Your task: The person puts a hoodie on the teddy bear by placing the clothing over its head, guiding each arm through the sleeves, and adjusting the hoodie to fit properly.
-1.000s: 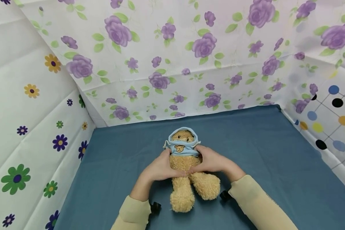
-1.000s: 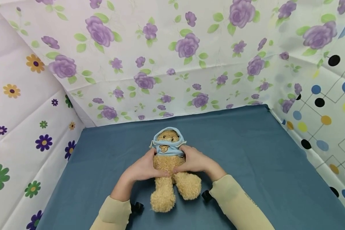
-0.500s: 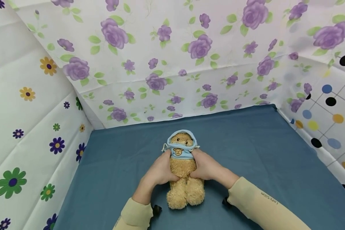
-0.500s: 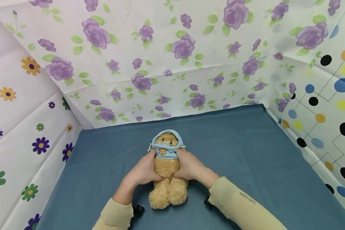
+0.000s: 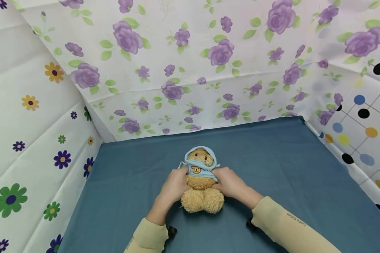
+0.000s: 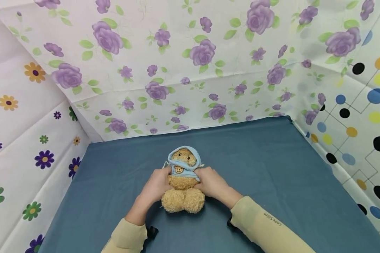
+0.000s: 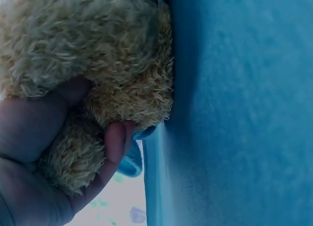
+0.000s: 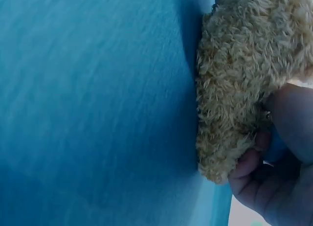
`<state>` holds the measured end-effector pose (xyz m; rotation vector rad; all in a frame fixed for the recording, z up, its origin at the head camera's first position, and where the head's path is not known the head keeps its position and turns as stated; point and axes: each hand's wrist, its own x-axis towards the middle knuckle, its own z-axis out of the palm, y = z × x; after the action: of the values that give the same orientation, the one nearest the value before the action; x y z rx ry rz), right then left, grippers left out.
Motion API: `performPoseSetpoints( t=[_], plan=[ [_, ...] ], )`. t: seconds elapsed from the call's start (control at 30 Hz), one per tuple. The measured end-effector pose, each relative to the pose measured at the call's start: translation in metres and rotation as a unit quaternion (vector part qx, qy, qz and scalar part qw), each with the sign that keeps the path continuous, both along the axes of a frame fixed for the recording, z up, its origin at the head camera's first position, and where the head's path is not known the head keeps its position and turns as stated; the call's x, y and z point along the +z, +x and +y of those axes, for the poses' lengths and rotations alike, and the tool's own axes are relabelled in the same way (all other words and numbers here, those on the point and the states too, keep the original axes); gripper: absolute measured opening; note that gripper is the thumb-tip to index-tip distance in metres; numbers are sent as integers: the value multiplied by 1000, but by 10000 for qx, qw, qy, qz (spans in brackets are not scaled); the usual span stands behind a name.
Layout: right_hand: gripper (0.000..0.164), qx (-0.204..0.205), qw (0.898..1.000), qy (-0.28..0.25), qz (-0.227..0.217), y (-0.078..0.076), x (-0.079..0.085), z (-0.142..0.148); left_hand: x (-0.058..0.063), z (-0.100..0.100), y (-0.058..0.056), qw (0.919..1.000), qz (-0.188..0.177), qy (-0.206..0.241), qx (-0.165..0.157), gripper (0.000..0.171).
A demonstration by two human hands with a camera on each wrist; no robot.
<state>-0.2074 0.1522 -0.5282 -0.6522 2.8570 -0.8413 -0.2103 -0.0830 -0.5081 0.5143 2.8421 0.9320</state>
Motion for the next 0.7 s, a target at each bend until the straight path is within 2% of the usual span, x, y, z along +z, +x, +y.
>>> performPoseSetpoints(
  t=[0.13, 0.27, 0.3, 0.37, 0.43, 0.5, 0.6, 0.7],
  plan=[
    [42, -87, 9998, -143, 87, 1, -1, 2, -2, 1, -1, 9995, 266, -115, 79, 38],
    [33, -57, 9994, -338, -13, -5, 0, 5, -1, -3, -7, 10000, 44, -51, 1, 32],
    [32, -13, 9991, -414, -46, -8, 0, 6, 0, -5, -8, 10000, -36, -17, -51, 40],
    [40, 74, 9985, -529, -113, -13, 2, 9, 1, -10, -11, 9993, -302, 110, -165, 68],
    [60, 131, 9973, -677, -266, -16, 4, 12, 1, -16, -12, 9978, -550, 224, -306, 95],
    [80, 131, 9948, -860, -525, -16, 8, 15, 2, -21, -12, 9956, -755, 369, -416, 105],
    [93, 83, 9899, -1097, -889, -14, 16, 22, 6, -26, -11, 9926, -889, 709, -432, 99],
    [86, 43, 9854, -1269, -1132, -14, 28, 30, 12, -30, -11, 9904, -793, 1095, -295, 84]
  ],
)
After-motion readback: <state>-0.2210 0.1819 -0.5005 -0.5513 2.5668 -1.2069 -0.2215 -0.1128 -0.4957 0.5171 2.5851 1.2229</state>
